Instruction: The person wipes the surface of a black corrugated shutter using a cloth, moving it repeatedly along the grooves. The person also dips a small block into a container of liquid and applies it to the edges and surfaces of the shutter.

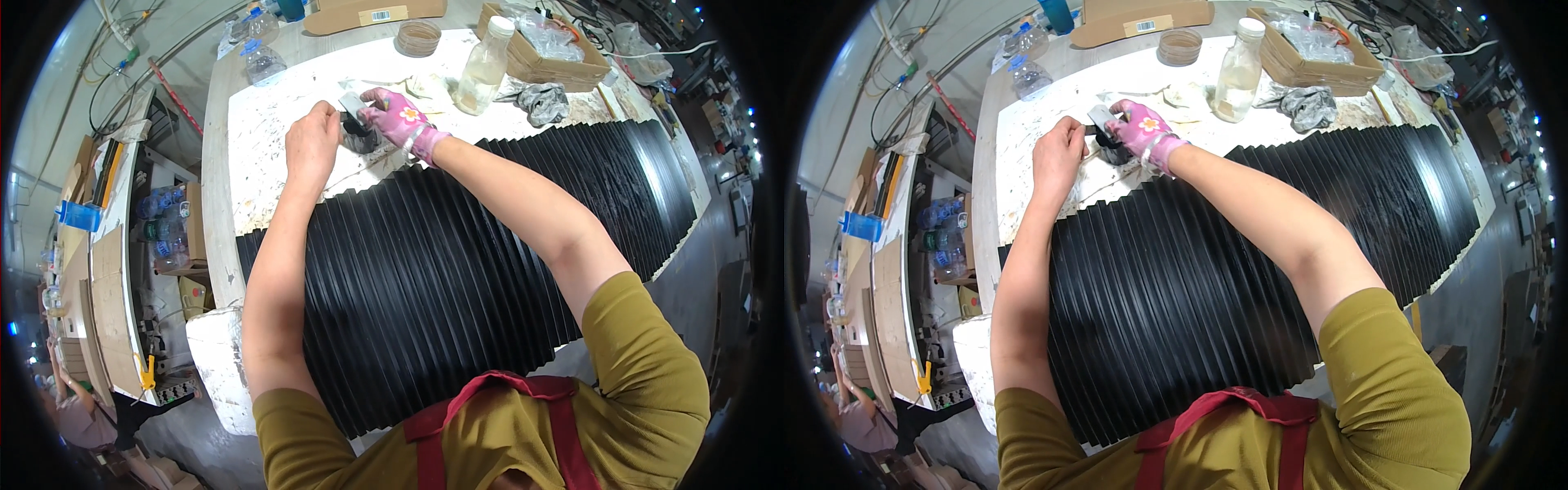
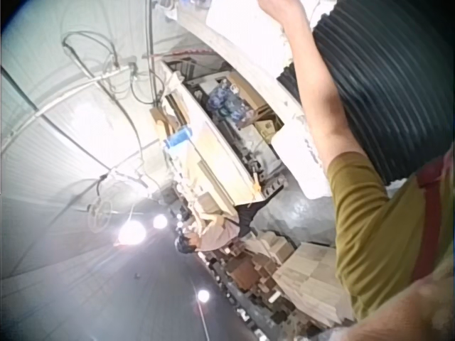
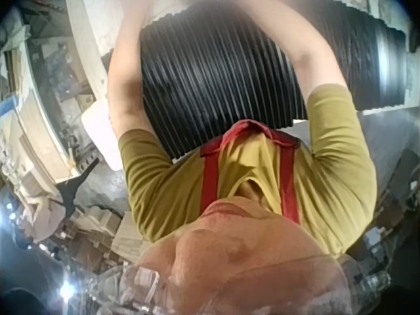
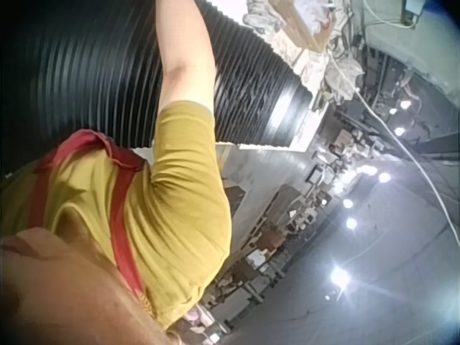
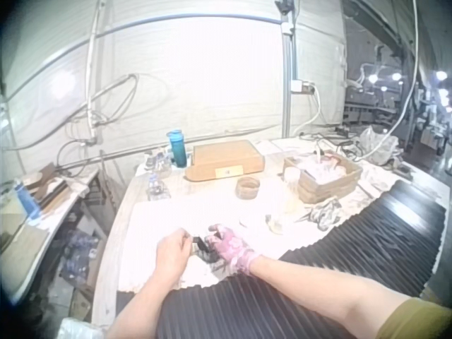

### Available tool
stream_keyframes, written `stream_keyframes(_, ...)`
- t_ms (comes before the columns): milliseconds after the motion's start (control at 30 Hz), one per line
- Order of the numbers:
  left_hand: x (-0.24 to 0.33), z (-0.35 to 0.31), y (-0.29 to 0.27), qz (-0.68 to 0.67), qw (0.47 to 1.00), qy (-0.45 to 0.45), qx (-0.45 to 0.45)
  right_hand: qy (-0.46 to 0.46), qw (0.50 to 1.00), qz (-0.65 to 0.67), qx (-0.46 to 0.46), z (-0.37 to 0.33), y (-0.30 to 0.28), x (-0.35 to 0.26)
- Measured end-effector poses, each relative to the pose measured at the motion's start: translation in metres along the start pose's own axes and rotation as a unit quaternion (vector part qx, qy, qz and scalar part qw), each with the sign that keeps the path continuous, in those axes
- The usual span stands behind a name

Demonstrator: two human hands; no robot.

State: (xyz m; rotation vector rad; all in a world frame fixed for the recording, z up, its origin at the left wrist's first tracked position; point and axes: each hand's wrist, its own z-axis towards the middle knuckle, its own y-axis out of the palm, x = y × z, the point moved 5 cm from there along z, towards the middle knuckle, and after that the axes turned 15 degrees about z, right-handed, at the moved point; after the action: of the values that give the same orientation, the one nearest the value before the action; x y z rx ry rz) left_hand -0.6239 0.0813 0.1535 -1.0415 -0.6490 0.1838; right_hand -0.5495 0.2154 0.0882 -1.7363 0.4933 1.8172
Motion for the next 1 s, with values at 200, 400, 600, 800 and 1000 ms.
stream_keyframes(200, 0.008, -0.009, 0.012, 0.118, 0.988, 0.098, 0.026, 0.005, 1.0, -0.001, -0.005, 0.014, -0.001, -0.025)
stream_keyframes(400, -0.009, 0.006, 0.015, 0.117, 0.991, 0.061, -0.015, 0.211, 0.84, 0.495, -0.076, -0.026, -0.029, -0.017)
stream_keyframes(600, -0.017, 0.017, 0.032, 0.111, 0.988, 0.005, -0.102, 0.221, 0.797, 0.562, -0.036, -0.058, -0.044, -0.012)
stream_keyframes(800, -0.011, 0.003, 0.005, 0.154, 0.973, 0.144, 0.09, 0.134, 0.897, 0.417, -0.06, -0.093, -0.115, -0.038)
stream_keyframes(1000, 0.031, -0.051, -0.026, 0.228, 0.96, 0.164, 0.002, 0.081, 0.974, 0.214, -0.003, -0.107, -0.266, -0.026)
